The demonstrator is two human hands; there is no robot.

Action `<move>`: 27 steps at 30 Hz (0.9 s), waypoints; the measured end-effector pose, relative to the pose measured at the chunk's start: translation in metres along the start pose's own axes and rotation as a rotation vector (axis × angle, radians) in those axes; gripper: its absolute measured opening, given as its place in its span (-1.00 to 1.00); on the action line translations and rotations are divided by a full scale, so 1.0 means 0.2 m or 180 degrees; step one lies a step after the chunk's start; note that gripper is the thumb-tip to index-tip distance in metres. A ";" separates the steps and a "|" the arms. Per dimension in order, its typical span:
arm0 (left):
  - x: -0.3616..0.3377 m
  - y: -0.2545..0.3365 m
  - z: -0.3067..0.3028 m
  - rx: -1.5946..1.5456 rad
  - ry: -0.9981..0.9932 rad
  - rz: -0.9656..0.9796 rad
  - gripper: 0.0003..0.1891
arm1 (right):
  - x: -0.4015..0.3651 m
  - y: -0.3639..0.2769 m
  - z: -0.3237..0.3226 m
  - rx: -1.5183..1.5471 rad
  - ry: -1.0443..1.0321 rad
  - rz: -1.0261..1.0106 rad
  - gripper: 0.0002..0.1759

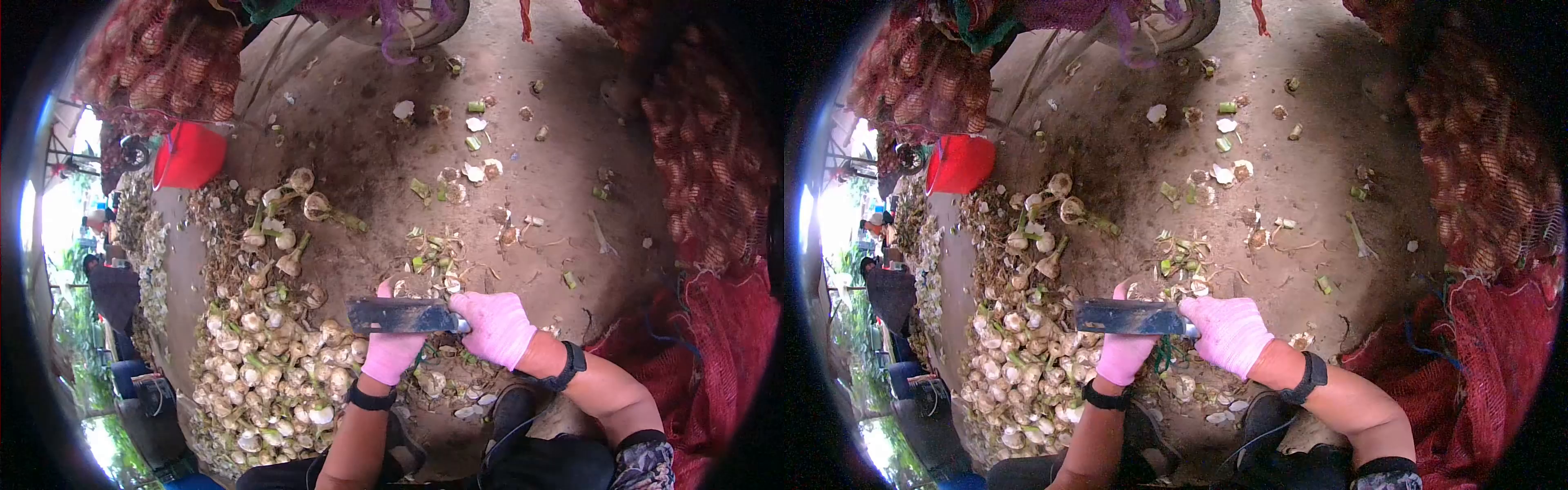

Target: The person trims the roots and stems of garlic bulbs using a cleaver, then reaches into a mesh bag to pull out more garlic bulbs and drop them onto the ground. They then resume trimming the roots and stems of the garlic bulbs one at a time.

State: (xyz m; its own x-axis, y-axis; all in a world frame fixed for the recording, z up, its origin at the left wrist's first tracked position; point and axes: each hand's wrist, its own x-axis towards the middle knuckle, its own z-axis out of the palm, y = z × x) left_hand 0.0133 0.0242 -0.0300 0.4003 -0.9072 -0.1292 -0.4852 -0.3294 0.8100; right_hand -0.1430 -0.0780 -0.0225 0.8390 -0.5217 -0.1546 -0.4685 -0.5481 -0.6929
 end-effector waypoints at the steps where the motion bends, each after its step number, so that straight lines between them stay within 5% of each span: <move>1: -0.01 0.04 -0.01 0.0000 0.0000 0.0004 -0.25 | -0.01 -0.01 -0.01 -0.0002 0.0004 0.0000 -0.70; 4: -0.02 0.12 -0.03 -0.0642 -0.0055 -0.0409 -0.31 | -0.04 -0.05 -0.05 0.0076 -0.0079 -0.0085 -0.69; 13: -0.08 0.18 -0.02 -0.0163 -0.0047 0.0029 -0.42 | -0.04 0.06 0.04 -0.0150 0.0414 -0.0524 -0.70; 16: -0.07 0.11 0.00 -0.0214 -0.0070 -0.0168 -0.44 | -0.01 0.13 0.08 -0.0132 0.0552 -0.0412 -0.77; 18: -0.10 0.27 -0.04 -0.0455 -0.0140 -0.0430 -0.46 | 0.02 0.16 0.08 -0.0128 0.0273 0.0384 -0.86; 19: -0.10 0.32 -0.07 -0.0670 -0.0186 -0.0676 -0.48 | 0.06 0.29 0.02 -0.0093 -0.0071 0.1374 -0.89; 25: -0.03 0.15 -0.09 -0.1100 -0.0010 -0.0698 -0.46 | -0.06 0.24 0.00 0.0149 0.0511 0.0958 -0.76; 27: 0.02 0.18 -0.11 -0.0358 0.0472 -0.0516 -0.46 | -0.03 0.22 -0.02 0.0177 0.0537 0.0922 -0.74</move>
State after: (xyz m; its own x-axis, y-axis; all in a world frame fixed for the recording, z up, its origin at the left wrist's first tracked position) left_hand 0.0149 0.0152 0.0117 0.5796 -0.7939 -0.1839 -0.3191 -0.4288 0.8452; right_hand -0.1695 -0.1023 -0.0495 0.6135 -0.7539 -0.2352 -0.6610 -0.3271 -0.6754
